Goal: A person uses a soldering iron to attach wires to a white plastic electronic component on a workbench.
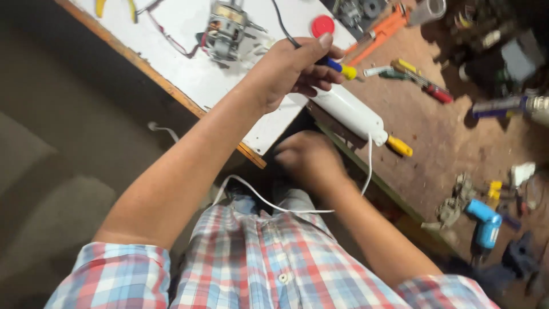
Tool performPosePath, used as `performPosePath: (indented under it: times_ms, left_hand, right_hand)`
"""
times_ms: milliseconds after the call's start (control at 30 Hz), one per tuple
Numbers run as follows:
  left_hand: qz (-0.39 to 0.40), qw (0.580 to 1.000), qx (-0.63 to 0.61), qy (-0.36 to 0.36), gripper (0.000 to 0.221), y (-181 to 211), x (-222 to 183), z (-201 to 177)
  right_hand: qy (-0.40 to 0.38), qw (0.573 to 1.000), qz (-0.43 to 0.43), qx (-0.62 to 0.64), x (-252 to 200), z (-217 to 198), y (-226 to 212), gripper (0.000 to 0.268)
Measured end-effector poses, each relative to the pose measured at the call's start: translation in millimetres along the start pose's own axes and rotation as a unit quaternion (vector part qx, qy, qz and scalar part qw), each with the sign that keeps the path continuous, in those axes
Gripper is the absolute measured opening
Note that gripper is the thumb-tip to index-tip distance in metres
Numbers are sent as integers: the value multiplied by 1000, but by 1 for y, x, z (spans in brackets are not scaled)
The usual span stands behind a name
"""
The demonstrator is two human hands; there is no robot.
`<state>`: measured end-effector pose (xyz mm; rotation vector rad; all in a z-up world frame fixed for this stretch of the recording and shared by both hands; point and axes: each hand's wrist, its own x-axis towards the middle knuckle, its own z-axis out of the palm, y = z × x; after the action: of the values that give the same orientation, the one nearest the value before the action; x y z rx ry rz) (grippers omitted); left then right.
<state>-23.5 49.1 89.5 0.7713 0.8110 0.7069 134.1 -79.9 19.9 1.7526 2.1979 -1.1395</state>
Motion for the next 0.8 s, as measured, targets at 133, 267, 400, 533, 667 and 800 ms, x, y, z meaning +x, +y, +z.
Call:
performPosePath:
  times_ms: [133,267,400,533,667,800]
  left_hand:
    - [62,996,-8,57,77,21,-5,0]
    - [45,995,-29,85,83,34,-17,-5]
    - [39,994,-20,101,80,50,-19,-5]
    - [20,994,-29,107,78,55,-17,-1]
    - [29,995,19,97,86,44,-25,-3]
    - [12,993,65,102,64,23,-42,-17]
  right_hand:
    - [231,944,77,-221,54,-18,227,122]
    - [59,968,168,-176,51,-74,152,101]
    - [-25,965,262,-16,16,-42,112,105]
    - [20,848,263,459,-2,54,65,93]
    - [45,725,170,666,25,145,6,60]
    - [-1,771,199,604,54,114,-77,20]
